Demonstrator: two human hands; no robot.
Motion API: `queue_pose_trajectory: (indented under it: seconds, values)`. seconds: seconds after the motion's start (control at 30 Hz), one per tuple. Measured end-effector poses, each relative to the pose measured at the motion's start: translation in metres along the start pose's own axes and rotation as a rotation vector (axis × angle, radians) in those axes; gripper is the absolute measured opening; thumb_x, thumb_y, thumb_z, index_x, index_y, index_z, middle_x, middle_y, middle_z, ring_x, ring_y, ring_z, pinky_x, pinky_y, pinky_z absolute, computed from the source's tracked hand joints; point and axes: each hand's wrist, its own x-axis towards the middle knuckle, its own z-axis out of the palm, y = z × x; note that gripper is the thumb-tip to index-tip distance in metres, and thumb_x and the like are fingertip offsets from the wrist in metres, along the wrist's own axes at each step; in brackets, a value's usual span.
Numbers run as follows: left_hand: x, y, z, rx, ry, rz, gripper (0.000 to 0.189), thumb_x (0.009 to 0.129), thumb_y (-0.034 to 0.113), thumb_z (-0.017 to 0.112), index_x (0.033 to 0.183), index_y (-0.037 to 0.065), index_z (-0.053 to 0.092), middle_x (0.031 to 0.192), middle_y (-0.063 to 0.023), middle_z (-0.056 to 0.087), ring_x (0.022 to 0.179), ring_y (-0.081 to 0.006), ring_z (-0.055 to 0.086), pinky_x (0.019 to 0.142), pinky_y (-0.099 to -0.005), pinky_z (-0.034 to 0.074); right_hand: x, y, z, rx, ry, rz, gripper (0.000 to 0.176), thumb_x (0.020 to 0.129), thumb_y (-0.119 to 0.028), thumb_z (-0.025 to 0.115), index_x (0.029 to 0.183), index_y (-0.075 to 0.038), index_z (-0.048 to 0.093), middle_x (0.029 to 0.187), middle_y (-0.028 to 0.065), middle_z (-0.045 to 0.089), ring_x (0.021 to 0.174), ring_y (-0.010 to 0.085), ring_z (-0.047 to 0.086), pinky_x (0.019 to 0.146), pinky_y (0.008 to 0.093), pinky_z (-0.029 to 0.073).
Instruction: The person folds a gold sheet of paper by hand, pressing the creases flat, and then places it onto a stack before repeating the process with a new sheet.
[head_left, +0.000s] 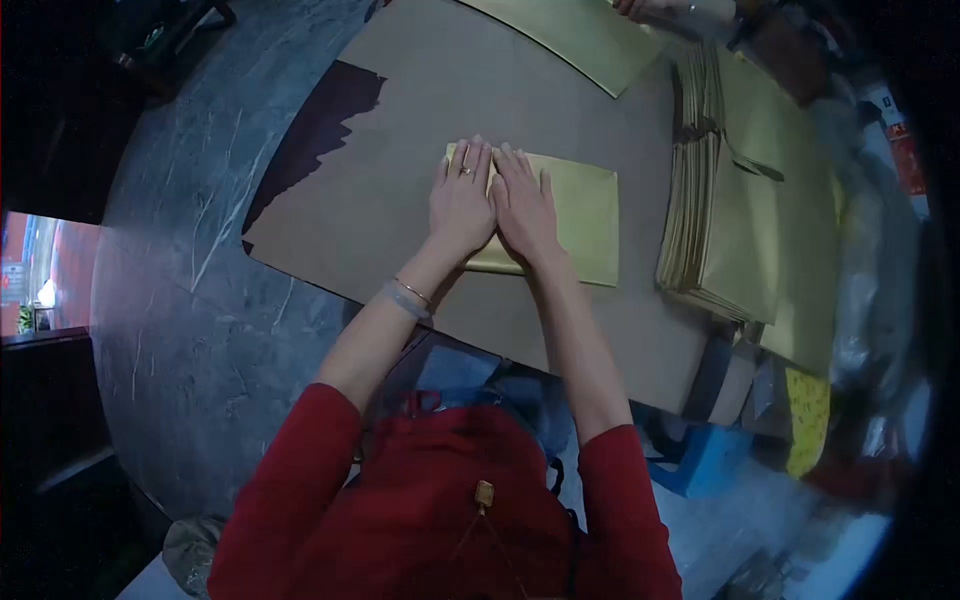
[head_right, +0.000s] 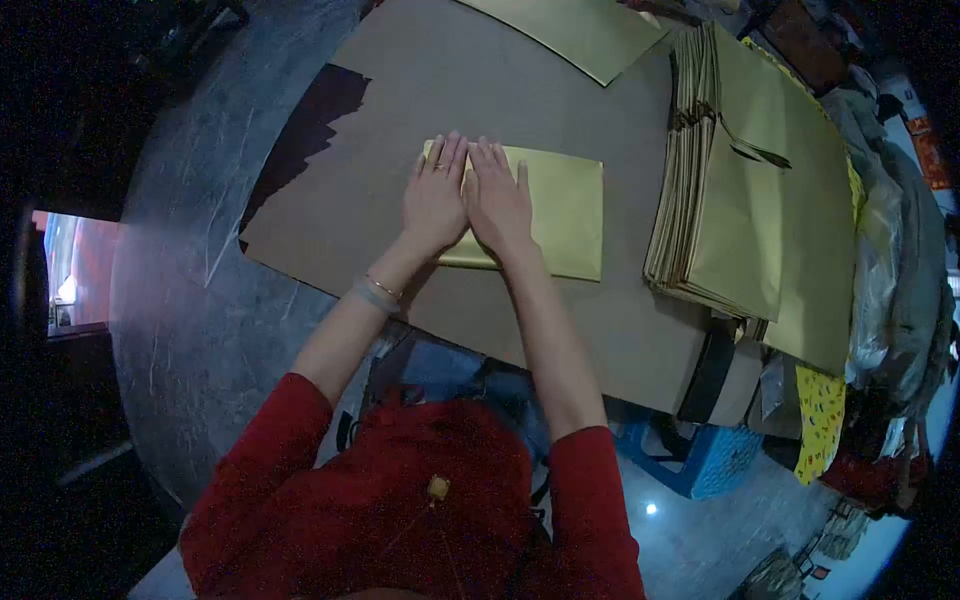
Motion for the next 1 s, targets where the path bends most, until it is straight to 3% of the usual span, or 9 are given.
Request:
queue_pose_trajectory:
  seconds: [0.03, 0.1, 0.2, 0.37, 0.63, 0.83, 1.0]
  values:
    - [-0.001, 0.000, -0.001, -0.046, 0.018, -0.002, 0.052, 0.093, 0.024, 0.039, 0.138, -0.001, 0.035, 0.145, -0.0150, 0.034, 0.136, -0.0282, 0.028, 0.111, -0.0429, 0.023, -0.001, 0.001, 0.000, 0.003, -0.006, 0.001, 0.047, 0.097, -0.028, 0.032, 0.140, -0.008, 0.035, 0.148, 0.0070, 0.031, 0.138, 0.0219, 0.026, 0.112, 0.0471, 0.019]
    - [-0.002, 0.000, -0.004, -0.058, 0.011, -0.017, 0.052, 0.093, 0.025, 0.038, 0.138, -0.001, 0.036, 0.145, -0.0148, 0.034, 0.136, -0.0280, 0.029, 0.110, -0.0427, 0.024, -0.004, 0.008, -0.003, -0.105, 0.053, -0.021, 0.047, 0.098, -0.029, 0.031, 0.140, -0.010, 0.036, 0.148, 0.0054, 0.033, 0.138, 0.0207, 0.027, 0.112, 0.0451, 0.020]
    - [0.001, 0.002, -0.004, -0.050, -0.013, -0.036, 0.051, 0.093, 0.024, 0.037, 0.138, 0.000, 0.036, 0.145, -0.0142, 0.034, 0.135, -0.0278, 0.030, 0.111, -0.0422, 0.025, -0.014, 0.039, -0.009, -0.170, 0.164, 0.129, 0.047, 0.098, -0.032, 0.030, 0.141, -0.012, 0.036, 0.148, 0.0040, 0.032, 0.137, 0.0207, 0.028, 0.112, 0.0457, 0.019]
    - [0.000, 0.004, -0.005, -0.045, 0.013, -0.038, 0.052, 0.093, 0.027, 0.039, 0.138, 0.000, 0.036, 0.145, -0.0144, 0.035, 0.135, -0.0286, 0.031, 0.111, -0.0433, 0.024, -0.031, 0.082, -0.033, -0.249, 0.163, 0.338, 0.051, 0.100, -0.035, 0.023, 0.144, -0.009, 0.030, 0.150, 0.0067, 0.027, 0.140, 0.0234, 0.022, 0.114, 0.0476, 0.016]
    - [0.002, 0.002, -0.004, -0.019, 0.029, -0.037, 0.052, 0.093, 0.029, 0.038, 0.137, 0.000, 0.037, 0.144, -0.0160, 0.035, 0.134, -0.0311, 0.032, 0.110, -0.0463, 0.025, -0.038, 0.092, -0.034, -0.298, 0.135, 0.286, 0.053, 0.099, -0.037, 0.023, 0.145, -0.011, 0.027, 0.152, 0.0042, 0.024, 0.140, 0.0206, 0.020, 0.115, 0.0478, 0.011]
    - [0.001, 0.000, 0.003, 0.007, 0.050, -0.032, 0.055, 0.091, 0.030, 0.040, 0.138, 0.000, 0.036, 0.144, -0.0147, 0.036, 0.135, -0.0280, 0.031, 0.112, -0.0445, 0.022, -0.073, 0.111, -0.042, -0.322, 0.105, 0.261, 0.052, 0.099, -0.036, 0.024, 0.145, -0.012, 0.028, 0.150, 0.0065, 0.027, 0.140, 0.0239, 0.021, 0.114, 0.0492, 0.011]
    - [-0.001, -0.001, 0.004, 0.011, 0.073, -0.017, 0.054, 0.092, 0.032, 0.040, 0.137, 0.001, 0.037, 0.144, -0.0164, 0.036, 0.135, -0.0305, 0.030, 0.112, -0.0456, 0.021, -0.079, 0.106, -0.046, -0.277, 0.131, 0.252, 0.050, 0.099, -0.035, 0.026, 0.143, -0.012, 0.031, 0.150, 0.0070, 0.028, 0.140, 0.0243, 0.022, 0.114, 0.0499, 0.012]
